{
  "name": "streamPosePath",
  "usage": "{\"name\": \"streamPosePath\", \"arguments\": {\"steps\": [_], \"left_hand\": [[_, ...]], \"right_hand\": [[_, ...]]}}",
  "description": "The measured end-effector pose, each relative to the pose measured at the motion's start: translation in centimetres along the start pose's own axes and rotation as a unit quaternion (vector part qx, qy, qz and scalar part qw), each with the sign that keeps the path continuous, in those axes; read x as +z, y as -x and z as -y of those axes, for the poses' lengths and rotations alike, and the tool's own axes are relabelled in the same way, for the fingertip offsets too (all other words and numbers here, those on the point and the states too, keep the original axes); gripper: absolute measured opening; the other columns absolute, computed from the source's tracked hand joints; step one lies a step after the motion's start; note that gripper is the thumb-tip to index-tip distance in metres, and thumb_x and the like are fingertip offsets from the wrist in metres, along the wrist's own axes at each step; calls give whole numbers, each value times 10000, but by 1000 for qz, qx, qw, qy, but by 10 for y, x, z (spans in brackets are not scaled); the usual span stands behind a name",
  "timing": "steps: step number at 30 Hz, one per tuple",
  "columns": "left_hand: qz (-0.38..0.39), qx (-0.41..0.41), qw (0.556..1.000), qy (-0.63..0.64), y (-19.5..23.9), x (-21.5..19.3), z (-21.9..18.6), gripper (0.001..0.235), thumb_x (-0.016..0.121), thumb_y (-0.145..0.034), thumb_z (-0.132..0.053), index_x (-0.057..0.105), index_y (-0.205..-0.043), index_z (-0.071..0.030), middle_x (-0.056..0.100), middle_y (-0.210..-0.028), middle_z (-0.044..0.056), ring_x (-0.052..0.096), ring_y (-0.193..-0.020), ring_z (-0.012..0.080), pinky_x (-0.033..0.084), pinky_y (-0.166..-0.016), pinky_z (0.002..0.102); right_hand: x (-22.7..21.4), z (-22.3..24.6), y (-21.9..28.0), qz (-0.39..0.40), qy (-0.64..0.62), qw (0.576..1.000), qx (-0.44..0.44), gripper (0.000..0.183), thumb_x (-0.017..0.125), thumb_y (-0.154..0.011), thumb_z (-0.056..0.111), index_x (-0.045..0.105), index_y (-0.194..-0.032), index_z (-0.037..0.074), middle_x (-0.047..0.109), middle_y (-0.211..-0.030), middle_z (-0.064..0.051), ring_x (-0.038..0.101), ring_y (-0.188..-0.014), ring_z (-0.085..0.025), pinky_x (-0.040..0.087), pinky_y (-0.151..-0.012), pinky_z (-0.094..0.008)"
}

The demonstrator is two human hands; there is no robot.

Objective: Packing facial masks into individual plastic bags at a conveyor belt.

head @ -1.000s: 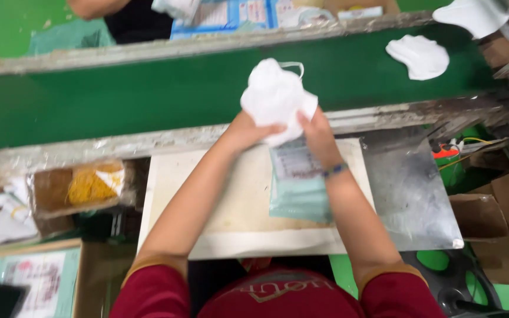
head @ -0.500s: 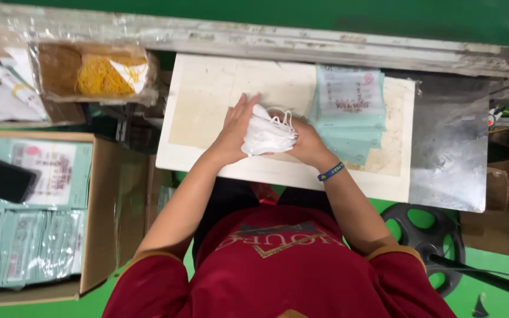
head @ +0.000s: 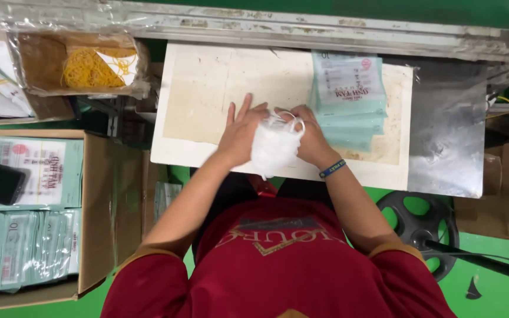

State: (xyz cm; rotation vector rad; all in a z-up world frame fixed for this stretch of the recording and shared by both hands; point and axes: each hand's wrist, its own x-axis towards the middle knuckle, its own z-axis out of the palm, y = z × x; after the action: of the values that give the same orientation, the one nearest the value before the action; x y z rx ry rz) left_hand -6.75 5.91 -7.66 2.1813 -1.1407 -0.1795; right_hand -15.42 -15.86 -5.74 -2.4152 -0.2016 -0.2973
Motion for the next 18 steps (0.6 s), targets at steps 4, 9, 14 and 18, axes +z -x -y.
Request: {"name": "streamPosePath", "arguments": {"steps": [4, 9, 14, 18], "left_hand": [[3, -51, 998, -39, 1, 10, -11, 535, 745, -907, -154, 606, -1423, -173, 604, -1459, 39, 513, -1372, 255, 333, -1254, 428], [-22, -61, 907, 416, 11, -48, -62, 789, 866, -721, -332, 525, -1384, -76, 636, -1274, 114, 640, -1201, 257, 508, -1059, 417], [-65, 138, 973, 173, 47, 9, -36, 614, 819, -867, -187, 599, -1406, 8, 650, -1390, 204, 583, -1327, 352, 454, -1132, 484], [174, -161, 780, 579, 45, -56, -37, 546, 860, -781, -113, 662, -1281, -17, 710, -1200, 154, 667, -1072, 272, 567, -957, 441]], "right_hand": [[5, -31, 13, 64, -254, 963, 58, 382, 839, -843, 143, 717, -1197, 67, 759, -1159, -106, 723, -1029, -270, 590, -917, -378], [-25, 34, 19, 9, -431, 894, 125, 429, 806, -844, 116, 659, -1244, 60, 723, -1170, -87, 702, -1017, -216, 602, -856, -378], [-42, 5, 39, 30, -410, 898, 157, 330, 735, -924, 139, 688, -1239, 51, 740, -1184, -86, 702, -1050, -218, 580, -909, -375], [-76, -71, 61, 44, -68, 993, 85, 283, 646, -999, 110, 744, -1253, 29, 742, -1255, -132, 687, -1142, -296, 539, -1014, -387]]}}
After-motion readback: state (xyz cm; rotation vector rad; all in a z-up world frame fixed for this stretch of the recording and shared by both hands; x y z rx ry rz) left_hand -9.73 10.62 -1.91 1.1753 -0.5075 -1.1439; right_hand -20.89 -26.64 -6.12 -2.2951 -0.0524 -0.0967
